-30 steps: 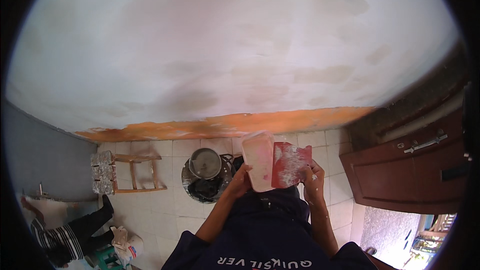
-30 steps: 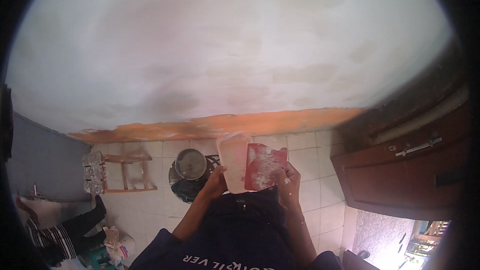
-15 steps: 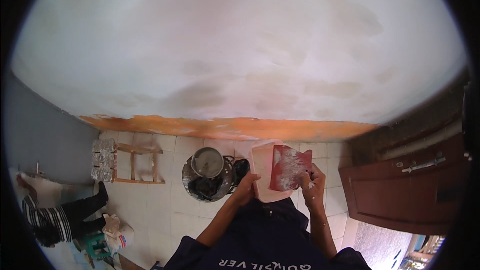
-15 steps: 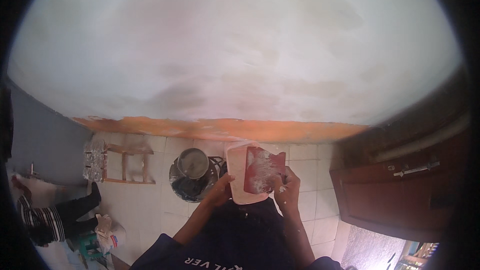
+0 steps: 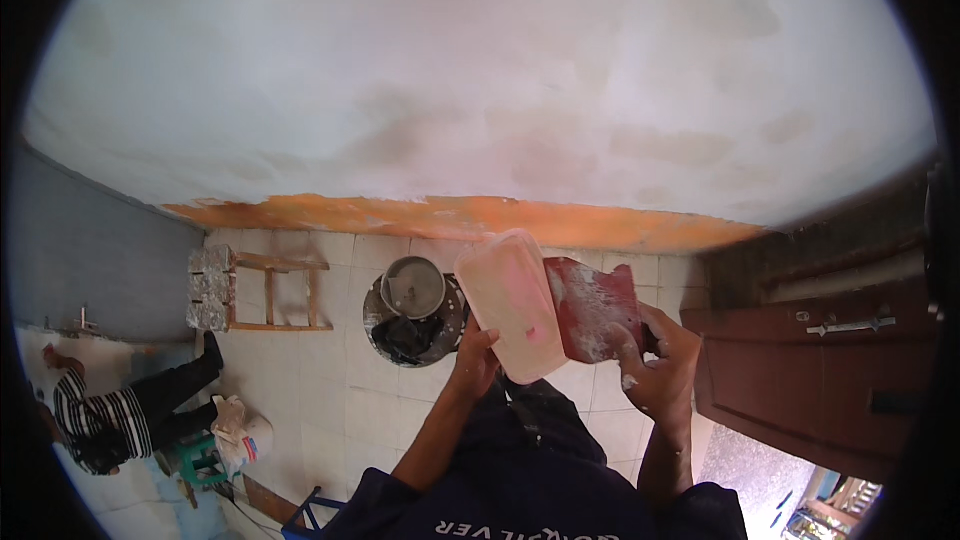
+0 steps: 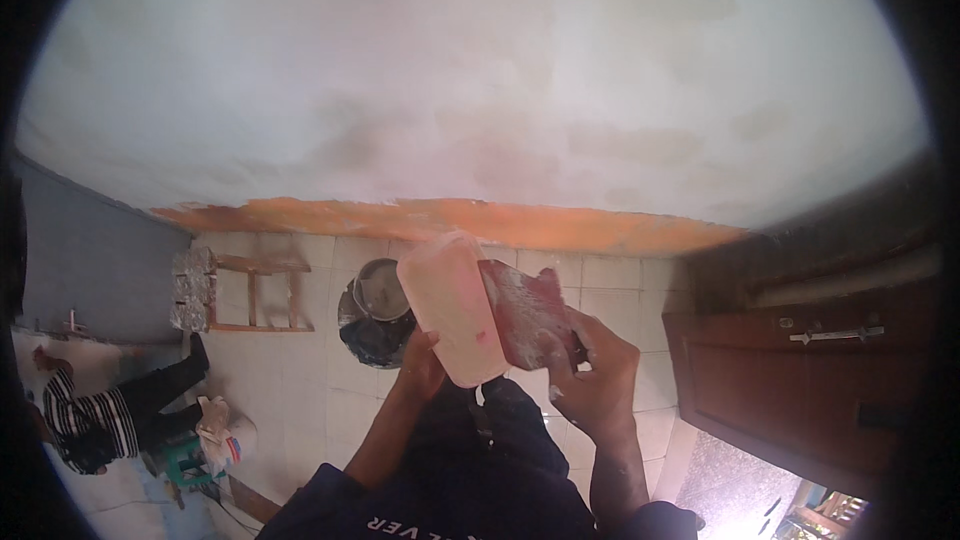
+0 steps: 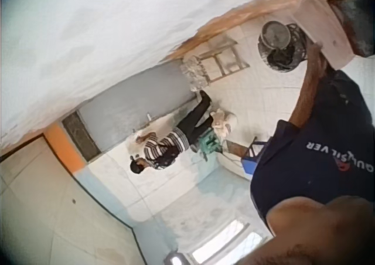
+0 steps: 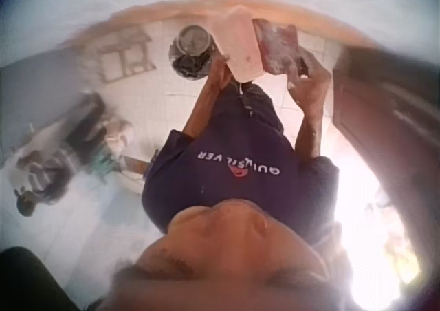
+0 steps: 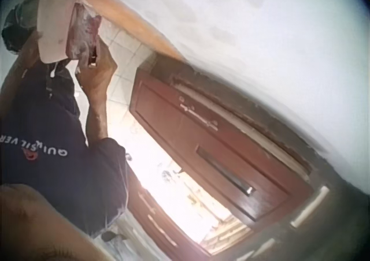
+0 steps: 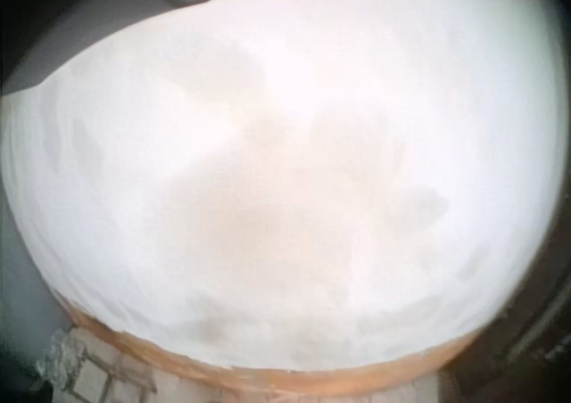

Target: The person applies wall putty to a wall using a putty knife and a plastic container. The person repeatedly scoops putty from the container and spreads it onto a patch of the wall, smoothing the surface with the knife.

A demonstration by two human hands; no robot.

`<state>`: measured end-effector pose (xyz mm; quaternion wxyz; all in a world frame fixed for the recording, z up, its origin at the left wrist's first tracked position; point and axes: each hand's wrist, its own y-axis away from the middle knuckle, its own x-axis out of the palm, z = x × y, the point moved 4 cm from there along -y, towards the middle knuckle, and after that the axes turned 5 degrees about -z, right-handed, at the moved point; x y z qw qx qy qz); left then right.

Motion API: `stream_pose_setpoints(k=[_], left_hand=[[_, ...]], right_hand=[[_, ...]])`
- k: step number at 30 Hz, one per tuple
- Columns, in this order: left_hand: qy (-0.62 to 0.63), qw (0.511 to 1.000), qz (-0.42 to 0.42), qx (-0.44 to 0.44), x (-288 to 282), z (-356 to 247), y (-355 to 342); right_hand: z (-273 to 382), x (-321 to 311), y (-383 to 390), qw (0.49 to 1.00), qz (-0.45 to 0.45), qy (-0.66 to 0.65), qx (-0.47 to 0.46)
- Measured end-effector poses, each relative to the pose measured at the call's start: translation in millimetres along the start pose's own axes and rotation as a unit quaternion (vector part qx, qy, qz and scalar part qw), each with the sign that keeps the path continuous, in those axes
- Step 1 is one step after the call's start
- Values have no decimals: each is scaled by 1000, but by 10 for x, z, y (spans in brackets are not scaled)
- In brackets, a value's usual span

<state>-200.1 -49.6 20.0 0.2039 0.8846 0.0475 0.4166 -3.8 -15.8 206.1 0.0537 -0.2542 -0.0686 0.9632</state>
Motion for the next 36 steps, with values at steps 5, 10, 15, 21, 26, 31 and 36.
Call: stream_pose_setpoints(k=[5, 10, 15, 21, 26, 31, 36], left_hand=[[-61, 997, 9, 37, 79, -87, 99], [-15, 998, -44, 39, 147, -214, 195], [-64, 991, -89, 72, -34, -341, 315], [-69, 989, -117, 53, -420, -697, 569], [-126, 984, -97, 81, -1003, -1086, 561], [-82, 995, -42, 36, -1328, -1642, 579], [-111, 993, -15, 29, -1533, -2018, 699]], right_hand=[[182, 31, -3, 996, 20, 46, -69], [292, 241, -21, 983, 63, 99, -142], [244, 804, 19, 941, 127, 224, -219], [300, 1530, 352, 954, 155, 181, -181], [571, 2132, 695, 976, 131, 105, -142], [1085, 2615, 855, 986, 23, 70, -147], [1535, 2535, 767, 988, -35, 112, -99]])
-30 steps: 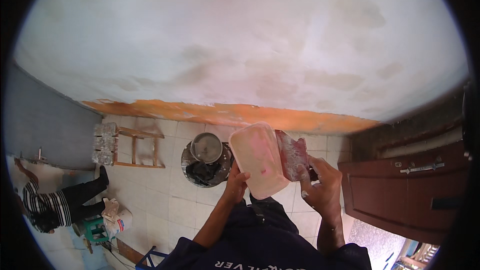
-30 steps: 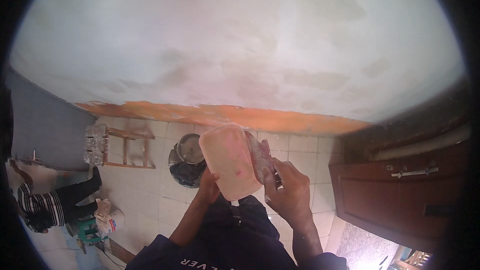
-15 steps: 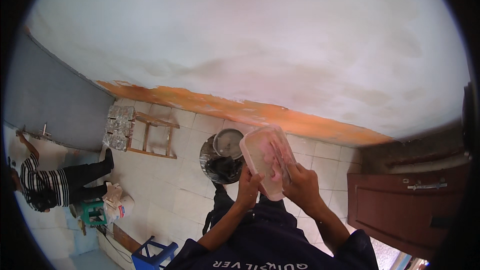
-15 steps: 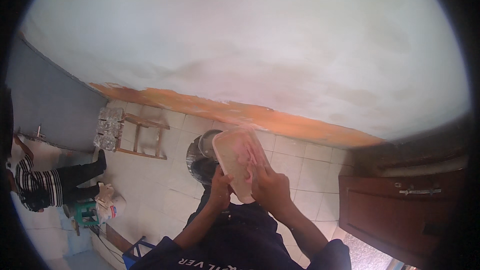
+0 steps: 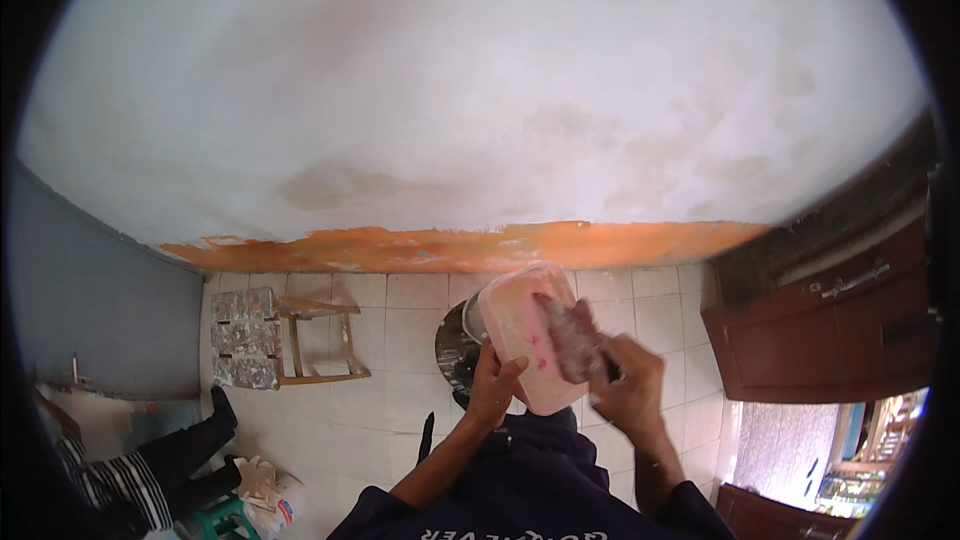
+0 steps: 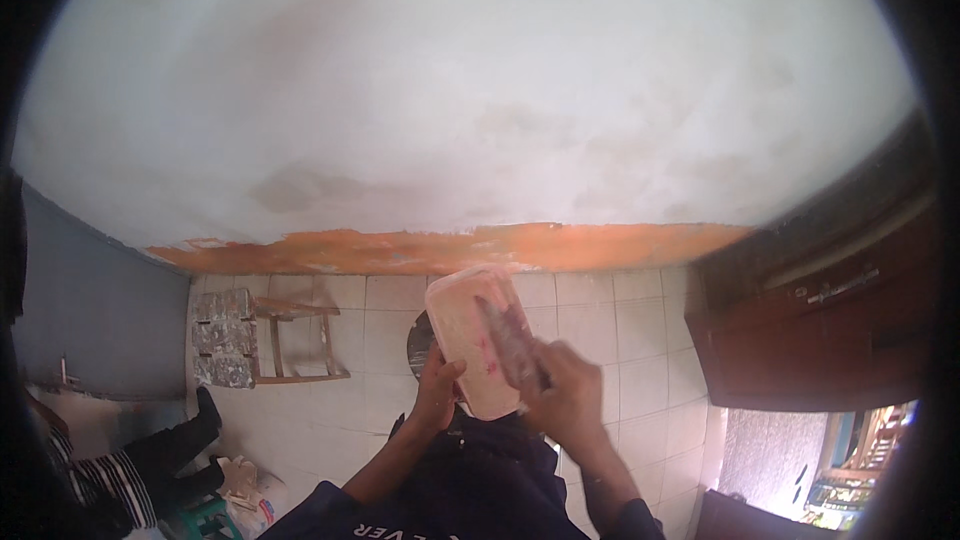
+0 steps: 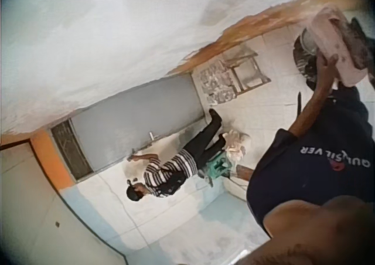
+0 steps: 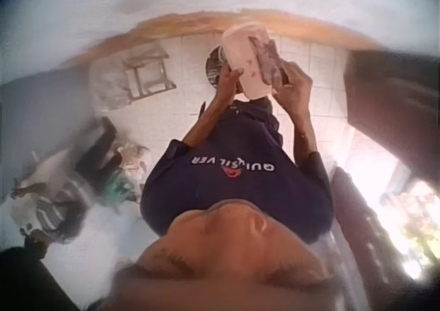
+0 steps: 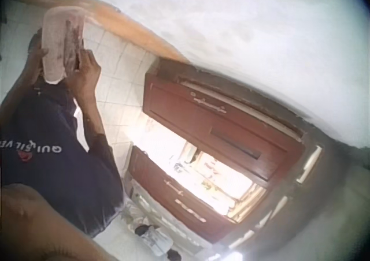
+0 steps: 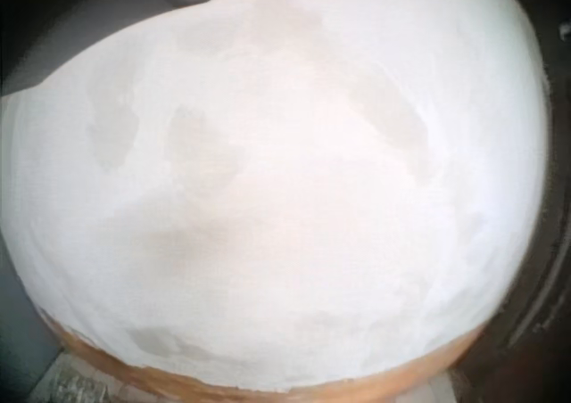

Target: The person applies wall putty to a wall using a putty knife and a plastic container. The person repeatedly scoops putty from the container and spreads it onto a patch of the wall, smoothing the surface with the knife.

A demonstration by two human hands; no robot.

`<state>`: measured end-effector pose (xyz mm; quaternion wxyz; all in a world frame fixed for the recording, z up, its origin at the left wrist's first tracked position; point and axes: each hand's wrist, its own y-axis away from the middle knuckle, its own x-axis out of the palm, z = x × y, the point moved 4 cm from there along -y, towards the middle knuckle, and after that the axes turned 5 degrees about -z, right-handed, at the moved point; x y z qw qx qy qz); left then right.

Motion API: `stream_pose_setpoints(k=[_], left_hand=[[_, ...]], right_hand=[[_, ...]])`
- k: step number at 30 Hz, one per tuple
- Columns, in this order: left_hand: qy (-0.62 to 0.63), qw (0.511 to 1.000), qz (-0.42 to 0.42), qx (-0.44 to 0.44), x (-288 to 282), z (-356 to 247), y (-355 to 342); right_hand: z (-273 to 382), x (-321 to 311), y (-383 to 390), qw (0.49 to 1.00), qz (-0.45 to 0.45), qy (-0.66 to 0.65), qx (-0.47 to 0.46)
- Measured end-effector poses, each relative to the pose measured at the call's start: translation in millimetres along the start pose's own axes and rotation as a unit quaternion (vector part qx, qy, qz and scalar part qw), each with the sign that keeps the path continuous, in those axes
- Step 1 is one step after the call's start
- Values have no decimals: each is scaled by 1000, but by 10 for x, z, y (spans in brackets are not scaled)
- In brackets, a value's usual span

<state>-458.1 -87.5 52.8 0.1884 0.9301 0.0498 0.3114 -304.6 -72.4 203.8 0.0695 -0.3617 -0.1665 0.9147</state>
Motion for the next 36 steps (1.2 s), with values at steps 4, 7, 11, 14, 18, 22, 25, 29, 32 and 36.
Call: stream_pose_setpoints(k=[4, 7, 11, 14, 18, 22, 25, 29, 32, 36], left_hand=[[-50, 999, 12, -6, -71, -185, 118], [-20, 1000, 13, -12, -59, -192, 132], [14, 999, 32, -25, 60, -243, 222], [16, 999, 42, -8, 67, -132, 196], [13, 999, 46, -9, 121, 47, 196], [39, 999, 34, -8, 240, 187, 228], [61, 998, 24, -9, 291, 298, 261], [63, 997, 41, -9, 235, 456, 273], [66, 994, 91, -6, 232, 513, 250], [84, 988, 130, -10, 257, 429, 271]], right_hand=[[101, -87, -170, 1000, -13, 17, -14], [132, 14, -157, 998, -16, 15, -51], [-21, 309, -73, 992, 39, 97, -71], [31, 383, 6, 994, 51, 46, -90], [-11, 300, 63, 995, 66, -15, -74], [-228, 159, 124, 993, 73, -93, -25], [-361, -4, 145, 989, 96, -89, 61], [-357, -133, 107, 991, 55, -111, 47], [-349, -51, 175, 993, 52, -108, 14], [-261, 44, 301, 996, 23, -86, 6]])
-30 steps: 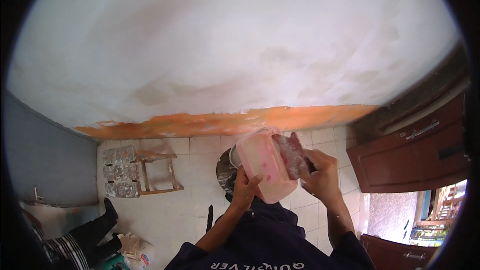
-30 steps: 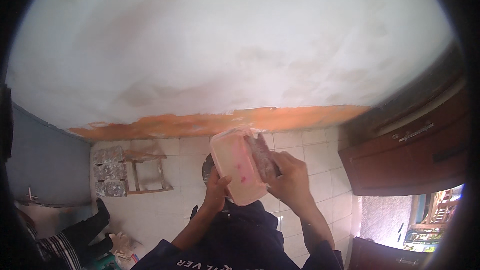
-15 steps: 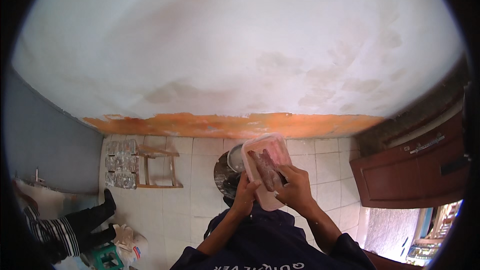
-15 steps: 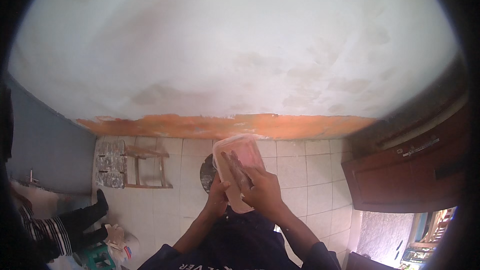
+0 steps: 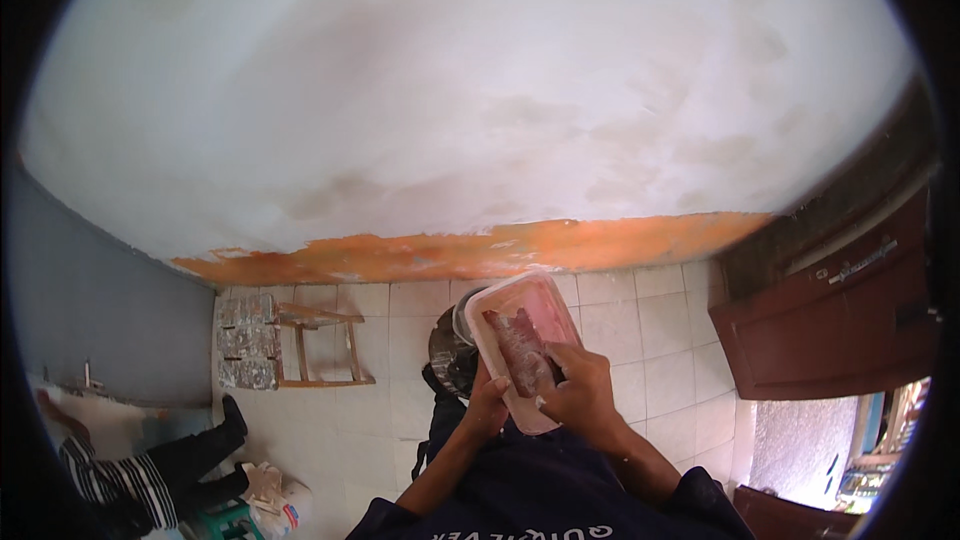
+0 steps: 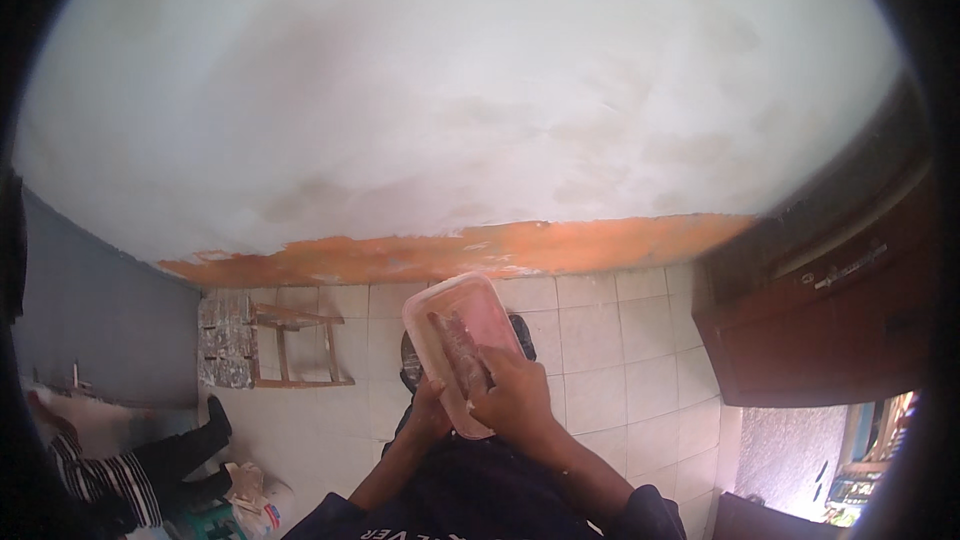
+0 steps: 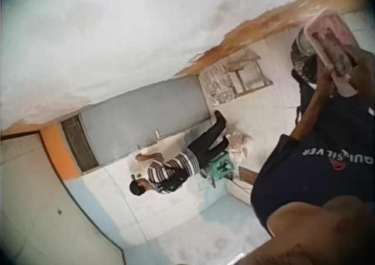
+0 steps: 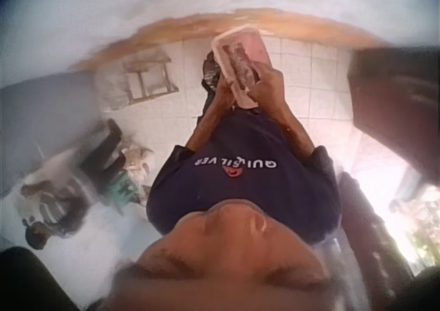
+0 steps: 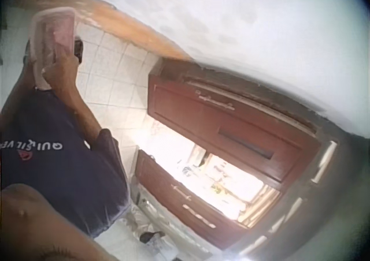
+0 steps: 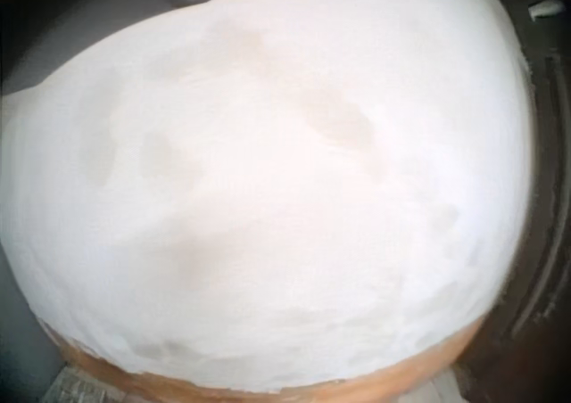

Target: The person applies wall putty to a wall using a putty knife and a plastic container. The person repeatedly scoops putty from the container and spreads it onto a patch of the wall, smoothing the surface with the knife.

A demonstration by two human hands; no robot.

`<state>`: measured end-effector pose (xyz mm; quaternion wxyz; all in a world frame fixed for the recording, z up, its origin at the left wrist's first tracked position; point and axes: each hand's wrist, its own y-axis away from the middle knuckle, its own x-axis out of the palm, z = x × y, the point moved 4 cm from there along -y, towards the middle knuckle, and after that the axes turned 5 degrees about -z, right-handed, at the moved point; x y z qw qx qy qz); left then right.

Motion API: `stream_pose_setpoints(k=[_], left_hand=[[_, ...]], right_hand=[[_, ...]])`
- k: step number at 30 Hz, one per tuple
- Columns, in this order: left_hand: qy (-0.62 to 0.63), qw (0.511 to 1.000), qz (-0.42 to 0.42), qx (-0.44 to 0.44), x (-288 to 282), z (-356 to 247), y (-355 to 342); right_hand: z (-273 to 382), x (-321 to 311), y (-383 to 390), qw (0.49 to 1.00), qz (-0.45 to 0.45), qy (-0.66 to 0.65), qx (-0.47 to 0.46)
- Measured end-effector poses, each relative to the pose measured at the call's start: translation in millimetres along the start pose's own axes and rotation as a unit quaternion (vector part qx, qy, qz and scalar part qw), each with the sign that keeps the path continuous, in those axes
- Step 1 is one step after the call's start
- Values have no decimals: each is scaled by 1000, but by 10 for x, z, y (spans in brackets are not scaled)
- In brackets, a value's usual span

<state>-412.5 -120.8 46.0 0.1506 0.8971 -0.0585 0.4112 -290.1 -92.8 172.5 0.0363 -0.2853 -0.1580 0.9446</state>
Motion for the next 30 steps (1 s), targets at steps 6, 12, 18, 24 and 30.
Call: stream_pose_setpoints(k=[6, 12, 18, 24, 30], left_hand=[[-11, 997, 3, -77, -310, -122, -23], [28, 998, 12, -62, -266, -613, -63], [62, 993, 22, -102, -563, -827, -122], [87, 990, 23, -108, -694, -1002, -182], [79, 990, 24, -111, -737, -1059, -257]], right_hand=[[240, 331, 65, 998, -7, 57, 9], [538, 390, -67, 995, -52, 68, 43], [621, 866, -130, 994, -42, 104, 1], [777, 901, -293, 995, -40, 84, 39], [732, 1177, -323, 991, -33, 123, 30]])
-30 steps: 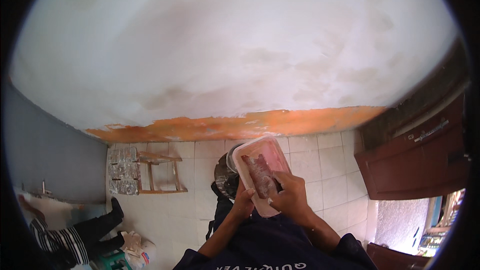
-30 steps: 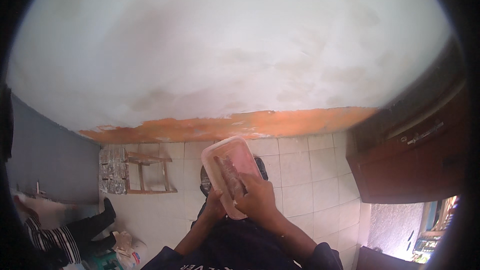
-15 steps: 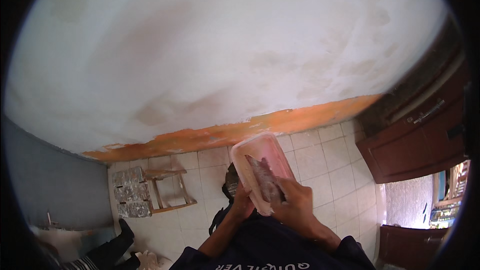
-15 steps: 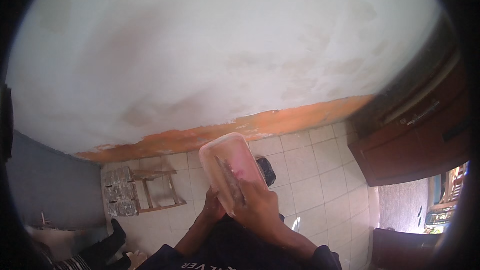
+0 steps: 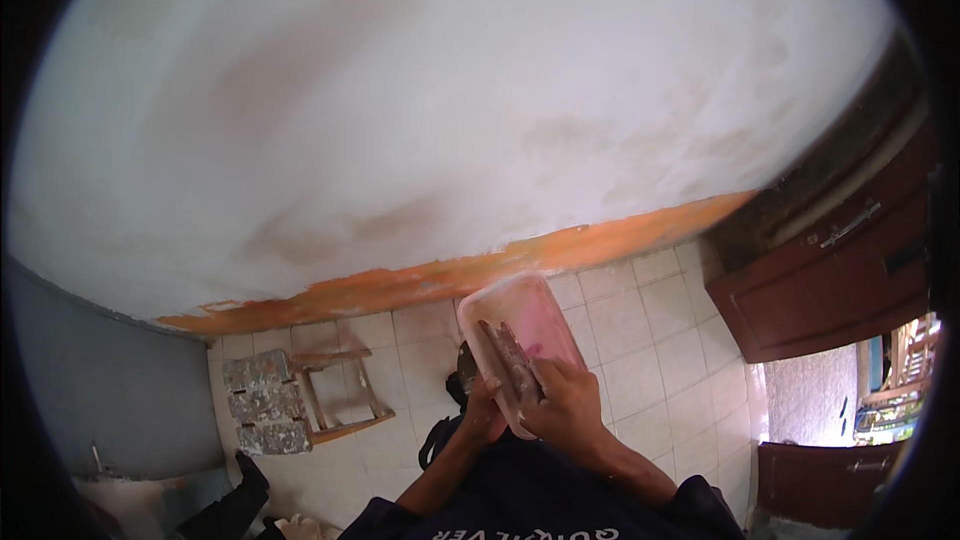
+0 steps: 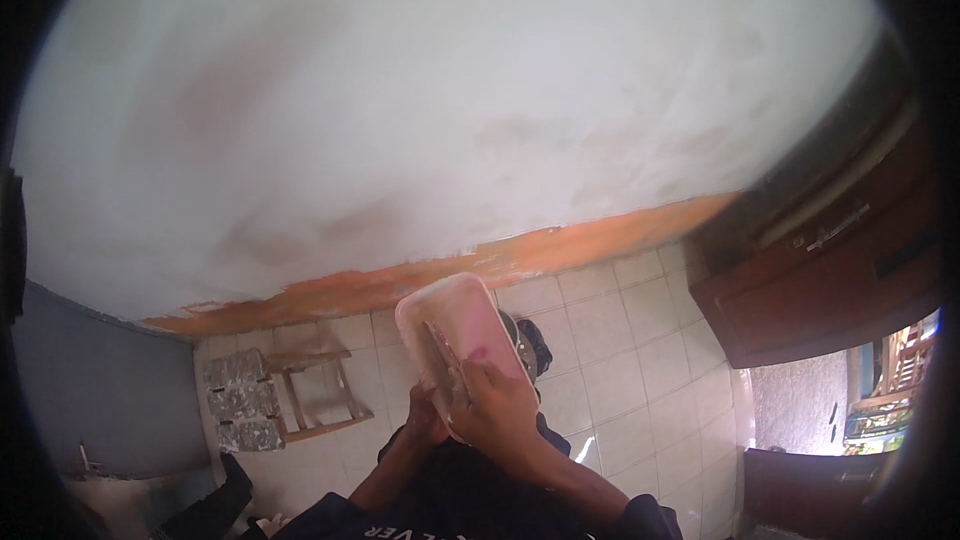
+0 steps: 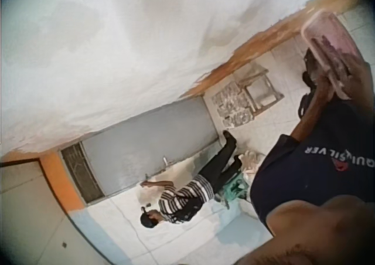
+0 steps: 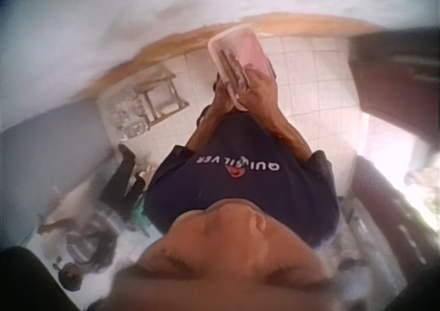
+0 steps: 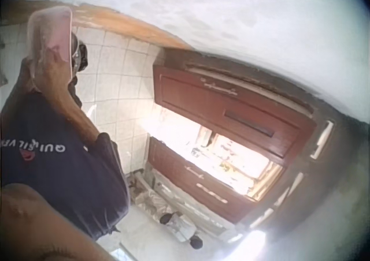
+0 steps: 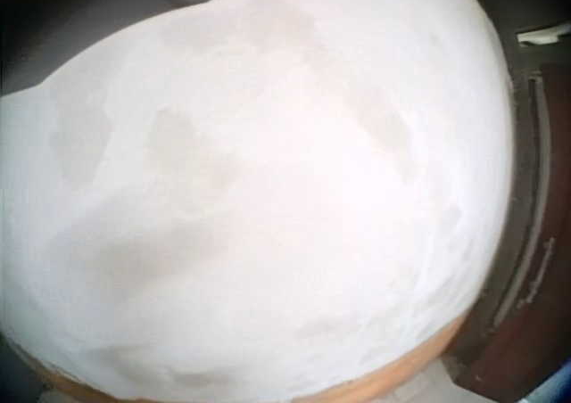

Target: The person applies wall putty to a wall using a putty knife and a plastic container. The person repeatedly scoops putty from the container and spreads it onto a patch of the wall, smoothing the surface with the knife.

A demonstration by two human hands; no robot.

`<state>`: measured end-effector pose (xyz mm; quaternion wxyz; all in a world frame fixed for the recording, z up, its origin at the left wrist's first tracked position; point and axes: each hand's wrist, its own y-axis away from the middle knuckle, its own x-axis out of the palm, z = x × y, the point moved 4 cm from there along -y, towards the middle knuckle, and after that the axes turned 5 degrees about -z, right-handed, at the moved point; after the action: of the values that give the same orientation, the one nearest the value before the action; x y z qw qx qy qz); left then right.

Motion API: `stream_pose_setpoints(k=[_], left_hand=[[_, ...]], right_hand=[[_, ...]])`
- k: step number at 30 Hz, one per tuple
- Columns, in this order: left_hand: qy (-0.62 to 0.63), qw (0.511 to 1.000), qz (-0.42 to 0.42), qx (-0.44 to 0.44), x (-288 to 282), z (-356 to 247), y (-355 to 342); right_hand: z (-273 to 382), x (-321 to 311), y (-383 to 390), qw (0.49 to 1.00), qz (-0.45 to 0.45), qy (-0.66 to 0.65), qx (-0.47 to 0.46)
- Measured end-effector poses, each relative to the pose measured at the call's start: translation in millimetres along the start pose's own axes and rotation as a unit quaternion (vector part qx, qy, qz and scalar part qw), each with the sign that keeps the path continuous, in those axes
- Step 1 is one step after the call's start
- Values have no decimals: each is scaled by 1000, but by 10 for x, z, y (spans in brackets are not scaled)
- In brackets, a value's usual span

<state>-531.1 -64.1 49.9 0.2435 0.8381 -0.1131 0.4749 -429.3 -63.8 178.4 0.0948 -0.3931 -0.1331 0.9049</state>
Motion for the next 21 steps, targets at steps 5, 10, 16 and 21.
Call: stream_pose_setpoints(k=[5, 10, 16, 21], left_hand=[[-14, 1000, -2, 11, 148, -67, 22], [-56, 997, -49, 11, 155, -21, 36], [9, 999, -1, 38, 233, 27, 31], [36, 998, -52, 17, -123, 200, 20]], right_hand=[[89, -190, -55, 999, -7, -30, 15], [23, -58, -16, 999, -5, -26, -42], [20, -319, -40, 999, 28, -21, -5], [35, -221, 34, 996, -30, -70, -53]])
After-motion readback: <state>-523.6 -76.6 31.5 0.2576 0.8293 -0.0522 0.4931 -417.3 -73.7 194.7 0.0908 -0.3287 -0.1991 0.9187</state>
